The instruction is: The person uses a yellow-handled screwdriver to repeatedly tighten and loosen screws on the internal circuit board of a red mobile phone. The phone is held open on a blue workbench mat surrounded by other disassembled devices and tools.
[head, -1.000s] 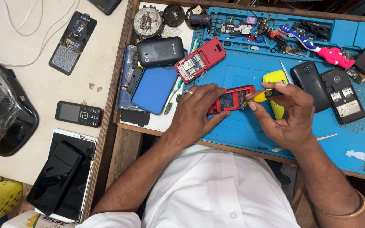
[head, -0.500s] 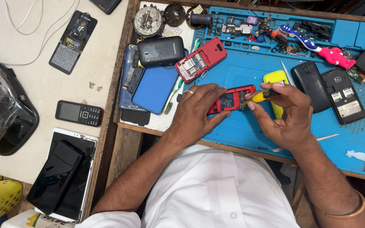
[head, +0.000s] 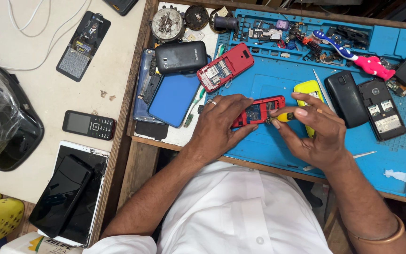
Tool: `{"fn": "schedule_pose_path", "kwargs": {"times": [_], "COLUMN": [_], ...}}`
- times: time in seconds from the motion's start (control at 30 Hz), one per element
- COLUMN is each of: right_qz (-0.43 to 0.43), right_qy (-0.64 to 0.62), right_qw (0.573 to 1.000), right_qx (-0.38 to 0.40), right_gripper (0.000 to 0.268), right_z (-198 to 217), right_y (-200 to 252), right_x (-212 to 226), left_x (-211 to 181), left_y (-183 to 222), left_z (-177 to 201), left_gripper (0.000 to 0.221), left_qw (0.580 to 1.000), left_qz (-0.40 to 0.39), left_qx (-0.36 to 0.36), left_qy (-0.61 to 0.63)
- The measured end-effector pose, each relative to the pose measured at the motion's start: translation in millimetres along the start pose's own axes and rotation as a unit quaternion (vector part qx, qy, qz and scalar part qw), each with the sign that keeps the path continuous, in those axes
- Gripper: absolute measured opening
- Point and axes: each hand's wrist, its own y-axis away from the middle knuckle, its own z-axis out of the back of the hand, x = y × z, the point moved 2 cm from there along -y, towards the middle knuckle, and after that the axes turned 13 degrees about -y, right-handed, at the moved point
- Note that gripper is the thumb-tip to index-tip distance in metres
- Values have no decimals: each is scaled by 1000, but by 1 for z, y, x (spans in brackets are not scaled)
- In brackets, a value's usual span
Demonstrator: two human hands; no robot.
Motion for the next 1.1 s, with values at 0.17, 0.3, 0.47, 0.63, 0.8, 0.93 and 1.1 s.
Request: {"fn": "schedule_pose_path", "kwargs": {"times": [0.17,0.3,0.47,0.63,0.8,0.93,1.1], "right_qz": [8,-4,-19,-48,-63,-91,-42], "right_qy": [60,54,-3,-68,-135,-129,-51], "right_qw": [997,997,999,996,989,987,996], "right_qx": [-36,-56,-46,-28,-19,-40,-57], "right_gripper": [78,77,70,67,65,70,75], "right_z": [-1,-2,0,0,-6,-6,0], "right_y": [4,7,10,15,20,18,22], "right_x": [-1,-2,-5,-8,-14,-16,-15], "left_x": [0,1,1,2,3,4,4], "left_y": [0,0,1,1,1,1,2], "left_z": [0,-1,-2,-3,-4,-4,-5], "left_gripper": [55,55,55,56,57,57,57], "left_qw": [1000,1000,1000,1000,1000,1000,1000], "left_qz": [-2,2,-1,-1,-6,0,-4], "left_qx": [0,1,-2,-3,-8,1,2], "left_qy": [-1,1,-1,1,-3,-1,-6]}}
